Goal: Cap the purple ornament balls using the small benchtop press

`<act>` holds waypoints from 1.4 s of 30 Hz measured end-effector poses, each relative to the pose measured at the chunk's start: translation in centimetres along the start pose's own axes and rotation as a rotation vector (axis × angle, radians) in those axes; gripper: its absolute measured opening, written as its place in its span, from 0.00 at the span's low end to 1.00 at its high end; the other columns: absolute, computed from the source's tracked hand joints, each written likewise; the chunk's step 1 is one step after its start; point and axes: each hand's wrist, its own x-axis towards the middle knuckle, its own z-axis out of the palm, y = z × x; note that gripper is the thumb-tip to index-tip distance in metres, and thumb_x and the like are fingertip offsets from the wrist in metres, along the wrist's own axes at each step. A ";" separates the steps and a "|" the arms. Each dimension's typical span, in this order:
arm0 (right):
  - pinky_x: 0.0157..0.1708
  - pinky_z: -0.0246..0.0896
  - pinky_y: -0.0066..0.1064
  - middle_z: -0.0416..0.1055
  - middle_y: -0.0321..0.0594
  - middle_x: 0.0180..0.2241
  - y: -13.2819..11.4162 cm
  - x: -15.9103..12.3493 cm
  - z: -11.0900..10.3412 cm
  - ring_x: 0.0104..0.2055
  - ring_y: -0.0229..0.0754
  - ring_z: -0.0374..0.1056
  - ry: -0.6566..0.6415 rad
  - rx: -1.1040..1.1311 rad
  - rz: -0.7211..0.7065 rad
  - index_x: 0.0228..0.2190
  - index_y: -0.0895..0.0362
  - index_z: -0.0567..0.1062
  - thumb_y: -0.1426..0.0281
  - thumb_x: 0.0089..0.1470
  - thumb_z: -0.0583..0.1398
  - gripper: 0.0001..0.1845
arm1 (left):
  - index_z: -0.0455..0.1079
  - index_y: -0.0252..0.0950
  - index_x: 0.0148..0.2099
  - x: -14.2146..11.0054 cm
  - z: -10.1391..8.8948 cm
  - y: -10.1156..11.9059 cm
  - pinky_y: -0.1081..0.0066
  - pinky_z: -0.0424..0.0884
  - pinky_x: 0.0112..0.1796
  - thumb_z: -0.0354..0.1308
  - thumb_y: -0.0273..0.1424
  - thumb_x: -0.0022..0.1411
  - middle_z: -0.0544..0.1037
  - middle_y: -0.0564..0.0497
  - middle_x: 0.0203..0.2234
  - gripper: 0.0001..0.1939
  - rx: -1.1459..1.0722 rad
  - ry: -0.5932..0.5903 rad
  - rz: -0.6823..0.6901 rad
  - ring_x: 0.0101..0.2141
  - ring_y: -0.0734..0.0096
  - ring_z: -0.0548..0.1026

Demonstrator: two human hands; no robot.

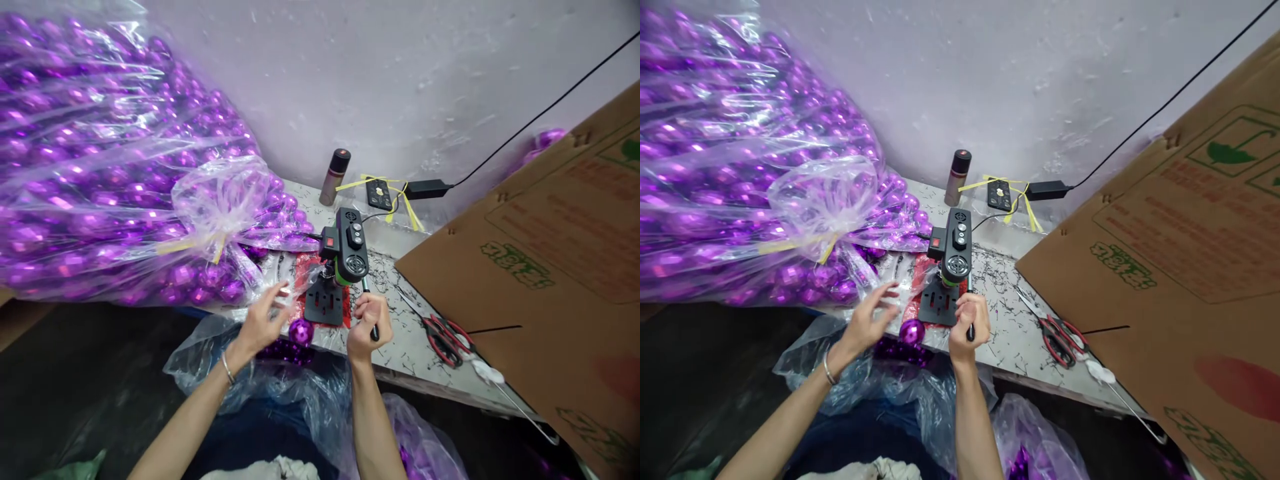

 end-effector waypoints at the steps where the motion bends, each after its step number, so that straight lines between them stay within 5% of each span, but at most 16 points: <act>1: 0.28 0.59 0.33 0.67 0.34 0.23 0.1 -0.1 0.1 0.28 0.38 0.68 0.006 0.005 0.004 0.22 0.53 0.67 0.65 0.73 0.53 0.24 | 0.74 0.38 0.62 1.6 -0.9 -0.5 0.53 0.78 0.58 0.55 0.39 0.76 0.83 0.40 0.53 0.19 0.083 0.049 -0.030 0.54 0.53 0.82; 3: 0.28 0.59 0.32 0.66 0.33 0.23 0.1 -0.2 0.1 0.28 0.38 0.68 0.010 0.010 0.001 0.22 0.53 0.67 0.66 0.73 0.53 0.24 | 0.78 0.35 0.54 5.5 -2.2 -1.8 0.49 0.74 0.60 0.52 0.34 0.75 0.83 0.37 0.52 0.16 0.309 0.074 -0.130 0.55 0.48 0.81; 7: 0.28 0.60 0.32 0.67 0.33 0.23 0.2 -0.1 -0.1 0.28 0.37 0.68 -0.017 -0.004 -0.025 0.22 0.53 0.67 0.66 0.72 0.53 0.24 | 0.72 0.23 0.62 12.2 -2.4 -3.8 0.42 0.71 0.60 0.57 0.31 0.69 0.78 0.22 0.56 0.23 0.635 -0.071 -0.356 0.59 0.32 0.76; 11: 0.27 0.60 0.31 0.69 0.34 0.24 0.5 -0.4 -0.3 0.27 0.36 0.69 -0.023 -0.001 -0.010 0.22 0.54 0.68 0.67 0.72 0.53 0.23 | 0.73 0.24 0.60 14.0 -1.8 -4.7 0.38 0.63 0.64 0.62 0.30 0.65 0.81 0.25 0.52 0.24 0.639 -0.127 -0.349 0.59 0.30 0.77; 17: 0.30 0.61 0.33 0.70 0.35 0.24 0.4 -0.5 -0.5 0.29 0.38 0.69 -0.048 -0.010 -0.005 0.22 0.53 0.67 0.67 0.72 0.53 0.24 | 0.70 0.36 0.65 9.9 -4.1 -4.0 0.48 0.73 0.60 0.63 0.42 0.68 0.76 0.35 0.61 0.27 0.354 -0.085 -0.121 0.59 0.42 0.78; 20: 0.30 0.61 0.33 0.69 0.35 0.24 -0.3 -0.1 -0.4 0.29 0.38 0.69 -0.039 -0.008 0.012 0.22 0.53 0.67 0.67 0.72 0.54 0.23 | 0.73 0.40 0.61 6.4 -4.4 -2.1 0.52 0.75 0.59 0.68 0.50 0.63 0.80 0.41 0.56 0.30 0.126 -0.024 -0.125 0.56 0.48 0.79; 25: 0.28 0.59 0.33 0.63 0.32 0.21 -2.1 2.2 0.2 0.27 0.37 0.67 -0.006 0.023 0.068 0.22 0.53 0.66 0.67 0.72 0.54 0.24 | 0.69 0.39 0.66 2.2 -0.7 0.8 0.62 0.81 0.44 0.64 0.55 0.65 0.85 0.44 0.44 0.36 -0.493 -0.091 -0.436 0.41 0.59 0.85; 28: 0.29 0.60 0.33 0.61 0.31 0.20 -3.1 3.7 0.3 0.26 0.36 0.65 -0.048 0.003 0.098 0.20 0.52 0.63 0.64 0.73 0.54 0.26 | 0.69 0.39 0.69 1.9 2.5 1.4 0.64 0.81 0.47 0.61 0.51 0.69 0.85 0.42 0.49 0.33 -0.700 -0.112 -0.506 0.46 0.59 0.85; 35: 0.29 0.59 0.32 0.61 0.31 0.21 -3.3 4.2 0.0 0.26 0.35 0.64 -0.096 -0.006 0.090 0.21 0.52 0.62 0.65 0.73 0.54 0.25 | 0.71 0.39 0.57 3.0 7.6 1.3 0.57 0.79 0.56 0.73 0.47 0.59 0.84 0.43 0.51 0.30 -0.650 -0.107 -0.459 0.52 0.55 0.83; 42: 0.29 0.59 0.32 0.62 0.31 0.21 -3.1 3.7 -0.2 0.27 0.35 0.65 -0.102 0.013 0.070 0.21 0.53 0.64 0.68 0.72 0.54 0.24 | 0.73 0.39 0.63 2.2 8.5 0.2 0.49 0.73 0.63 0.76 0.45 0.57 0.81 0.39 0.58 0.35 -0.504 -0.145 -0.377 0.58 0.48 0.80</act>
